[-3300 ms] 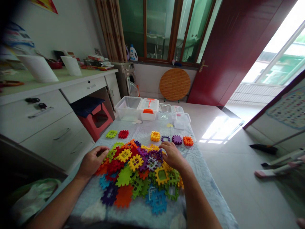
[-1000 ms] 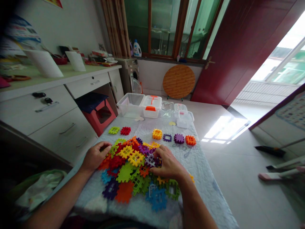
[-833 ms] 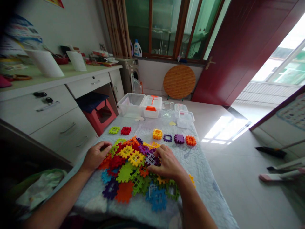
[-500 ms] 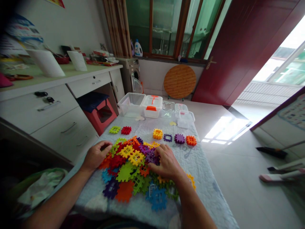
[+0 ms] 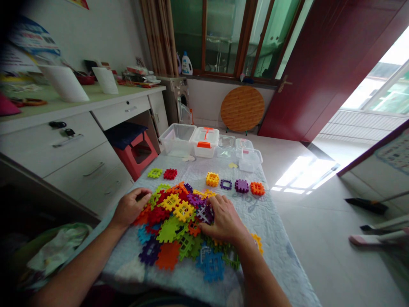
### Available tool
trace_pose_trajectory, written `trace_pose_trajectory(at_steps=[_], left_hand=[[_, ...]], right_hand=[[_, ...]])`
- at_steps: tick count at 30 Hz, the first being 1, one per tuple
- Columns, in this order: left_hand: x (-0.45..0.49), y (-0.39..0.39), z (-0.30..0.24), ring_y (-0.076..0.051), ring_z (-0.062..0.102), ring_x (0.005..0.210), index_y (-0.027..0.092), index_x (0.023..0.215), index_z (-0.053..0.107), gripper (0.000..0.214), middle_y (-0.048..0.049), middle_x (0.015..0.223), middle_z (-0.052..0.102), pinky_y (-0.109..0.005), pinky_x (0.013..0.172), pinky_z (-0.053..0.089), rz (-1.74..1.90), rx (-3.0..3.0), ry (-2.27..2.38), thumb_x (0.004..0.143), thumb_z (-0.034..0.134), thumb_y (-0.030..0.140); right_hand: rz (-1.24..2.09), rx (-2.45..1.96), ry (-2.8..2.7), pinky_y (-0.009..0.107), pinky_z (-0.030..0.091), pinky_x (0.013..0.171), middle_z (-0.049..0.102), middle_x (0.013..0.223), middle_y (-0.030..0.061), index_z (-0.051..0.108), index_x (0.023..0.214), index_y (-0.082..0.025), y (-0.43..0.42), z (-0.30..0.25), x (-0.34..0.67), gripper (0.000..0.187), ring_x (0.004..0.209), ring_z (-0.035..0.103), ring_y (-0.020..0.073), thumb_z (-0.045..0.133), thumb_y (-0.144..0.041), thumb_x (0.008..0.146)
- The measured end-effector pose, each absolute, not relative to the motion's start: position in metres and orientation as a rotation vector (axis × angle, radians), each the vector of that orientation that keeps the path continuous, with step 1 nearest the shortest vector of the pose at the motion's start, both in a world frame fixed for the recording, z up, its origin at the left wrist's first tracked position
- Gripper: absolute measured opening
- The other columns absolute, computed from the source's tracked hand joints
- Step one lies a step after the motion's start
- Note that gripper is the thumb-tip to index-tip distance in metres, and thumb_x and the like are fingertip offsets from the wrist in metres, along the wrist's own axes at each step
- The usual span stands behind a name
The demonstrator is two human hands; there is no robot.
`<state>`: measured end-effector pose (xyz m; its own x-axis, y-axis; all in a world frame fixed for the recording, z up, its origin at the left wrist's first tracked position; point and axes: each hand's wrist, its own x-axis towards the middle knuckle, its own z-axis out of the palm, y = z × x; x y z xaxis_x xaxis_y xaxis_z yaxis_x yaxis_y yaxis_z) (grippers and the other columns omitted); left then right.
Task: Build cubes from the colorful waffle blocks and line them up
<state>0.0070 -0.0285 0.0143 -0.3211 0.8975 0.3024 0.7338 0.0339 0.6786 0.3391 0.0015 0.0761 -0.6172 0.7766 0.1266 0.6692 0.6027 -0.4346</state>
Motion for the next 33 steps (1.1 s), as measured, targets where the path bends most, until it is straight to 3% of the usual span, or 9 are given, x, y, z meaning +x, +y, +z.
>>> trace_pose_trajectory(at_steps=[5,13,19,25,33], left_hand=[[0.007,-0.029,0.014,-0.021,0.066,0.081,0.020,0.083,0.066,0.027,-0.0036,0.084,0.072,-0.029,0.080,0.051,1.159,1.688,2.100,0.079,0.051,0.043],[0.007,-0.029,0.015,-0.020,0.066,0.080,0.021,0.081,0.065,0.025,-0.0026,0.083,0.072,-0.028,0.079,0.050,1.171,1.696,2.079,0.080,0.051,0.041],[0.006,-0.029,0.013,-0.021,0.067,0.080,0.021,0.082,0.066,0.026,-0.0029,0.083,0.072,-0.028,0.079,0.051,1.164,1.707,2.094,0.080,0.052,0.042],[0.002,-0.027,0.009,-0.021,0.068,0.080,0.021,0.082,0.067,0.027,-0.0034,0.084,0.073,-0.027,0.080,0.052,1.179,1.703,2.081,0.078,0.054,0.044],[0.000,-0.025,0.009,-0.021,0.068,0.080,0.020,0.083,0.068,0.028,-0.0033,0.084,0.073,-0.026,0.078,0.053,1.145,1.698,2.094,0.077,0.054,0.045]], right_hand=[[0.446,-1.200,-2.526,0.040,0.041,0.083,0.053,0.092,0.0054,0.051,0.094,-0.021,0.002,0.073,0.338,0.035,0.088,0.046,0.0237,0.067,-0.043,0.071],[0.502,-1.154,-2.443,0.038,0.042,0.081,0.053,0.089,0.0038,0.050,0.093,-0.021,0.002,0.071,0.335,0.028,0.086,0.049,0.0223,0.063,-0.029,0.069],[0.535,-1.230,-2.150,0.041,0.046,0.087,0.056,0.105,0.0077,0.051,0.117,-0.021,0.026,0.076,0.371,0.048,0.096,0.055,0.0235,0.064,-0.029,0.073],[0.381,-1.383,-1.945,0.043,0.046,0.091,0.057,0.114,0.0131,0.051,0.125,-0.016,0.081,0.086,0.426,0.058,0.101,0.057,0.0258,0.064,-0.035,0.072],[0.370,-1.474,-2.223,0.045,0.043,0.098,0.065,0.111,0.0116,0.056,0.124,-0.017,0.124,0.063,0.454,0.059,0.109,0.055,0.0293,0.062,-0.030,0.067]])
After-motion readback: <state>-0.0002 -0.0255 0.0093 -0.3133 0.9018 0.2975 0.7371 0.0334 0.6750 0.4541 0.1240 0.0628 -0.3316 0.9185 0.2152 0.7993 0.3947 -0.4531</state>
